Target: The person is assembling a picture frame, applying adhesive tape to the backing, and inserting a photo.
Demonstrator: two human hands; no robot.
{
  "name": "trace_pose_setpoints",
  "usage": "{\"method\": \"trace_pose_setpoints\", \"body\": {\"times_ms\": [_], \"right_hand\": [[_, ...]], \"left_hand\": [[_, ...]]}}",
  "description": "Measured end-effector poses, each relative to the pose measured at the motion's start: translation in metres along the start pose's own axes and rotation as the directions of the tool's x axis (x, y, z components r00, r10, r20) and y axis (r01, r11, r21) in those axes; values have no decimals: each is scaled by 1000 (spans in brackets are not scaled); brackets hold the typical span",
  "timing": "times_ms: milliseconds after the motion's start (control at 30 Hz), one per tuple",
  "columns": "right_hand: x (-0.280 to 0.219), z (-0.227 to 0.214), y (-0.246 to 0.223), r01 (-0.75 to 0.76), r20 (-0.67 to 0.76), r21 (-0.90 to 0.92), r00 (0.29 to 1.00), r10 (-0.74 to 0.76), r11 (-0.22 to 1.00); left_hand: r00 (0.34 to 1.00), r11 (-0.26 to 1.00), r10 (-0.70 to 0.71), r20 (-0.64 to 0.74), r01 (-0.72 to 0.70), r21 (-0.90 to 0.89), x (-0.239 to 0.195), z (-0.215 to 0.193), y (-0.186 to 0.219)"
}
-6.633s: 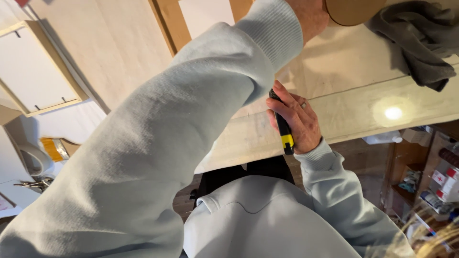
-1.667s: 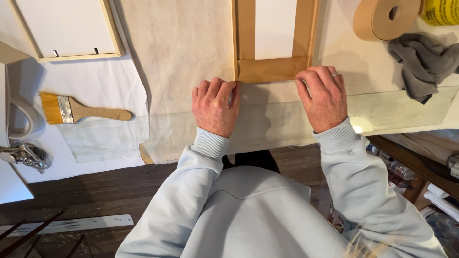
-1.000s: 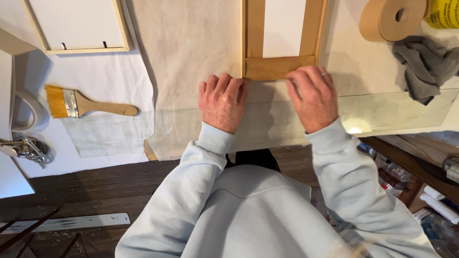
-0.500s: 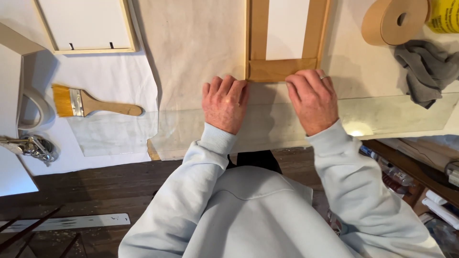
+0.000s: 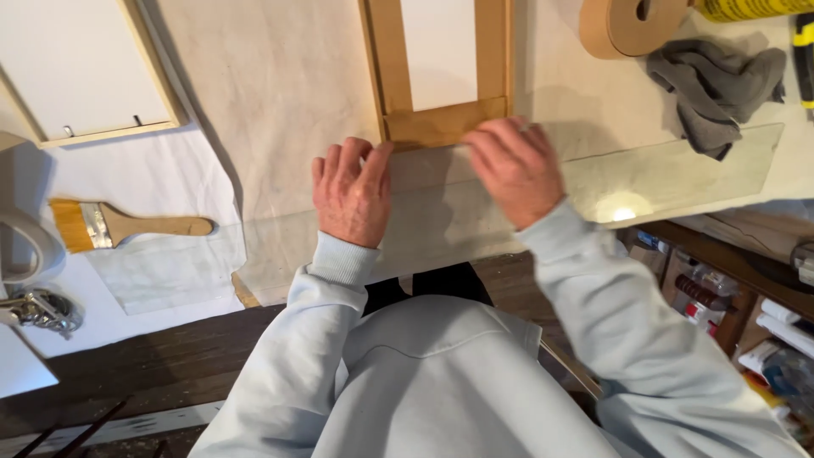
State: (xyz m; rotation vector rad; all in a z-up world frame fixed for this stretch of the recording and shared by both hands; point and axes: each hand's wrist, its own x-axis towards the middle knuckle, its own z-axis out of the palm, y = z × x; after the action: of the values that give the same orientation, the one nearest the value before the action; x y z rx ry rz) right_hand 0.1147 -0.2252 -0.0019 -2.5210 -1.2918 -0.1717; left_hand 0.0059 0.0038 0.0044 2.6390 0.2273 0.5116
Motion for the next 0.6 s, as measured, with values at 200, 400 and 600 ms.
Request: {"method": "trace_pose_setpoints", "body": {"times_ms": [200,400,600], "right_hand": [[4,-34,19,-49,97,13,994,48,999],[9,-34,26,-68,190,64,980,54,996],[5,2,26,-41,175,96,984,23,995]], "left_hand": [[998,998,63,9,-63,9,1,3,-1],[994,994,104,14,-105,19,7,8,-2],[993,993,119,2,-119,20,10,11,-3]]}}
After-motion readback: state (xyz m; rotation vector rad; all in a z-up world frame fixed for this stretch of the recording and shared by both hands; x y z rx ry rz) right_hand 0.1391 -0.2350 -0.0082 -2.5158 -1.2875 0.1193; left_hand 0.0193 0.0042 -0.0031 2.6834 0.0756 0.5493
